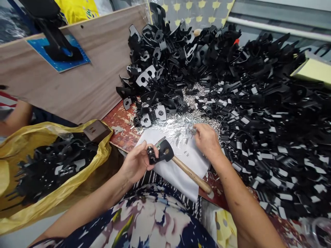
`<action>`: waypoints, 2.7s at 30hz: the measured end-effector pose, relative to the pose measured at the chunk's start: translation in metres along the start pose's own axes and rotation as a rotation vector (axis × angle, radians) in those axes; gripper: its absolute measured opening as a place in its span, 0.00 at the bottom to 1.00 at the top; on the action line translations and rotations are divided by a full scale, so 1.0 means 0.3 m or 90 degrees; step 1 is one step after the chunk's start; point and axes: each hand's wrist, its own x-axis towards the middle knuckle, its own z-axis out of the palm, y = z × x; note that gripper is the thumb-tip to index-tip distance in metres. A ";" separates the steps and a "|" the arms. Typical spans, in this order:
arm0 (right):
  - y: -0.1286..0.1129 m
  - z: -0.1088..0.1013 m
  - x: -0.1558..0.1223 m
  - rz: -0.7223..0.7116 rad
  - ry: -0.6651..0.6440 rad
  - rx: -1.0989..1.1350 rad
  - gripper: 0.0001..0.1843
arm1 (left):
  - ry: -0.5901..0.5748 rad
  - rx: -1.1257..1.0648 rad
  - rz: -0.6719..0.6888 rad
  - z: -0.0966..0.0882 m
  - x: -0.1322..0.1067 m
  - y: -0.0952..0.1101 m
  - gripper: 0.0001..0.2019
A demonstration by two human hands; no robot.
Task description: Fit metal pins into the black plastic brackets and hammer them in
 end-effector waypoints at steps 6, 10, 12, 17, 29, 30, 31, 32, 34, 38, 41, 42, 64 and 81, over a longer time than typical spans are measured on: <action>-0.287 -0.129 -0.104 -0.010 0.079 0.312 0.06 | -0.027 0.003 0.014 0.016 0.006 -0.026 0.15; -0.419 -0.098 -0.130 -0.085 0.087 0.331 0.06 | -0.020 -0.011 0.017 0.013 0.006 -0.045 0.14; -0.437 -0.065 -0.133 -0.077 0.070 0.334 0.08 | -0.013 -0.025 0.013 0.012 0.003 -0.051 0.13; -0.437 -0.018 -0.141 -0.060 0.039 0.325 0.11 | -0.018 -0.056 0.000 0.011 -0.006 -0.056 0.12; -0.463 -0.035 -0.134 -0.086 -0.012 0.231 0.15 | 0.007 -0.070 -0.003 -0.009 -0.002 -0.076 0.14; -0.463 -0.034 -0.136 -0.088 -0.018 0.222 0.15 | 0.012 -0.070 -0.003 -0.010 0.000 -0.076 0.14; -0.463 -0.031 -0.138 -0.092 -0.015 0.196 0.14 | 0.018 -0.071 -0.002 -0.010 0.001 -0.077 0.14; -0.464 -0.027 -0.141 -0.100 -0.008 0.158 0.13 | 0.023 -0.072 -0.001 -0.011 0.002 -0.077 0.14; -0.467 -0.014 -0.147 -0.124 0.010 0.078 0.12 | 0.027 -0.064 0.004 -0.010 0.003 -0.079 0.14; -0.463 0.005 -0.147 -0.191 0.019 0.055 0.17 | 0.031 -0.047 0.013 -0.011 0.003 -0.082 0.14; -0.453 -0.013 -0.139 -0.169 0.028 0.140 0.17 | 0.033 -0.067 -0.006 -0.017 0.007 -0.082 0.14; -0.450 -0.024 -0.137 -0.138 0.037 0.187 0.16 | 0.032 -0.076 -0.019 -0.020 0.009 -0.082 0.13; -0.471 -0.041 -0.160 -0.101 0.116 0.078 0.05 | 0.012 -0.121 -0.083 -0.008 0.003 -0.095 0.13; -0.510 0.013 -0.221 -0.193 0.053 0.123 0.07 | 0.003 0.126 0.064 -0.077 -0.152 -0.078 0.19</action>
